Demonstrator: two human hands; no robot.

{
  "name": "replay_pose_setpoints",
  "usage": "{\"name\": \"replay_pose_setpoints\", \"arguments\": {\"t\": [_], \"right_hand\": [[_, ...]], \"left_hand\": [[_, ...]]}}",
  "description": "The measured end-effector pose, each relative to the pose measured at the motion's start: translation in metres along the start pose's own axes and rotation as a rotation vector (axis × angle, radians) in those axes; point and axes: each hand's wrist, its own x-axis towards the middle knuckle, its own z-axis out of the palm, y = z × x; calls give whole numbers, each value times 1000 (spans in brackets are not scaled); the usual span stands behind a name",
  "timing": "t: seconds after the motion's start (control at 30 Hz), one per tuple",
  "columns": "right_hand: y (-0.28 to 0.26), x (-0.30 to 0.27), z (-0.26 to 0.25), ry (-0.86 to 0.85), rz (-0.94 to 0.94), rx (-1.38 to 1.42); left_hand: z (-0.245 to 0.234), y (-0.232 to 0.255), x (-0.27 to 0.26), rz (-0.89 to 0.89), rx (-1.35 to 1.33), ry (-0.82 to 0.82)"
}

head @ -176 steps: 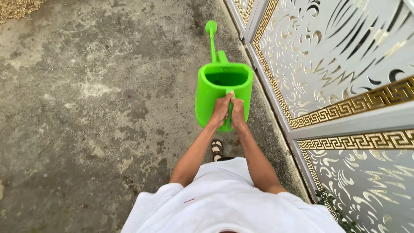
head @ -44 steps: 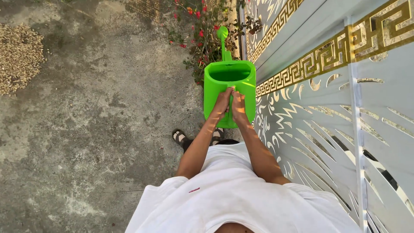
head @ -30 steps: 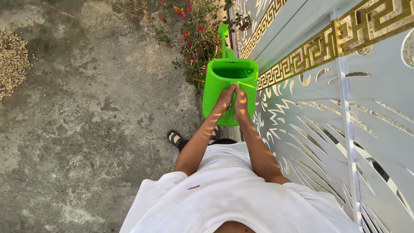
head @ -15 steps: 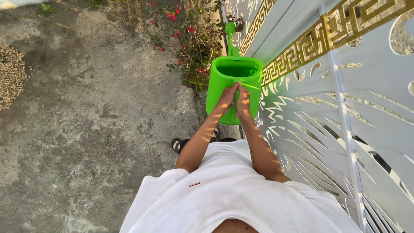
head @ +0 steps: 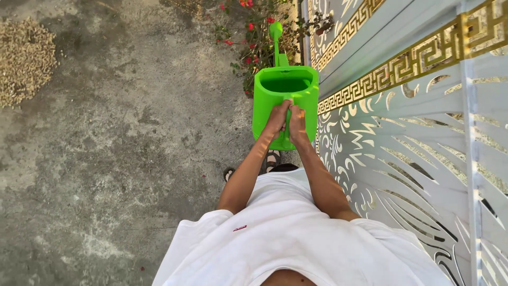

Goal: The recorder is using a green watering can to water several potted plants on an outdoor balcony.

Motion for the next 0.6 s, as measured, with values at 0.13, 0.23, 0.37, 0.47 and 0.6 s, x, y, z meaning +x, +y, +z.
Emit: {"name": "replay_pose_setpoints", "arguments": {"t": [0.13,0.23,0.37,0.47,0.6], "right_hand": [[4,-23,33,-41,17,62],[0,-46,50,-29,98,64],[4,-67,60,-34,97,42],[0,-87,70,-30,97,43],[13,-92,75,14,103,22]], "left_hand": [[-31,2,-21,3,55,14],[-47,-2,-36,-33,15,27],[-62,-9,-53,-13,26,4],[-70,-9,-67,20,16,-12],[-80,-9,-79,52,39,-22]]}}
